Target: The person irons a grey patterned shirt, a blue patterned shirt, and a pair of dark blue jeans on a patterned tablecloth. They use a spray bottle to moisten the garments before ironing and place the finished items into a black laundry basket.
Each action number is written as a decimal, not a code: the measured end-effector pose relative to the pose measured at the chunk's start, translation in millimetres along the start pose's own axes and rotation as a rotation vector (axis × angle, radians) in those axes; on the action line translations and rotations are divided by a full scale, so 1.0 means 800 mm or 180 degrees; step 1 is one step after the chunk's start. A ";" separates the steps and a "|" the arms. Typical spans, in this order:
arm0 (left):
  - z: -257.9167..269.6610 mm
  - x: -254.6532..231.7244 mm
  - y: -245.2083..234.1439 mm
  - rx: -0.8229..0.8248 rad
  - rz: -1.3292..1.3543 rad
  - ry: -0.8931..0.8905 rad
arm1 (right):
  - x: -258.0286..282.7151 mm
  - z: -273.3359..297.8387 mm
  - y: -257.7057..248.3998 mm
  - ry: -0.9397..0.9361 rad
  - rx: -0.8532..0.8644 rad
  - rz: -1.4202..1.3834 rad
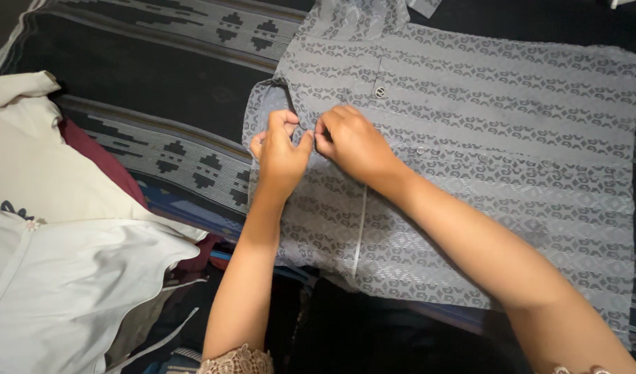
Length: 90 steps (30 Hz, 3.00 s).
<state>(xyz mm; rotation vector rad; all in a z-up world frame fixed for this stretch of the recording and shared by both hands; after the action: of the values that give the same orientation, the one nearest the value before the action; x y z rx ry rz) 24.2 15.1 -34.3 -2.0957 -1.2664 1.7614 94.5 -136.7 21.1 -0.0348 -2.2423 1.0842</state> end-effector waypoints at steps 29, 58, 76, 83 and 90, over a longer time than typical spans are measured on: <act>0.030 -0.136 -0.031 -0.0336 -0.1390 0.1318 | -0.051 0.051 -0.161 0.0753 0.1257 0.0932; -0.022 -0.203 0.088 0.0566 -0.0607 0.2454 | -0.029 0.111 -0.167 0.0773 -0.0270 0.1283; 0.048 -0.192 0.135 0.0768 -0.1263 0.0603 | -0.055 0.121 -0.169 0.0400 0.0249 0.1134; 0.054 -0.194 0.135 0.0616 -0.0965 0.0120 | -0.056 0.118 -0.172 0.0627 0.0478 0.0951; 0.056 -0.192 0.124 0.0506 -0.0182 -0.0283 | -0.080 0.127 -0.177 0.0506 0.0237 0.0066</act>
<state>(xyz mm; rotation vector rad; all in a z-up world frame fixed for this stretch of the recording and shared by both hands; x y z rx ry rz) 40.6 -167.1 11.0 -1.8971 -1.1529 1.8821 122.7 -319.2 41.6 -0.1093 -2.0631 1.1345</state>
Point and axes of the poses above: each hand's wrist, its own z-axis away from the middle knuckle, its own y-axis out of the palm, x = y × z, the point moved 2 cm from there along -z, towards the middle knuckle
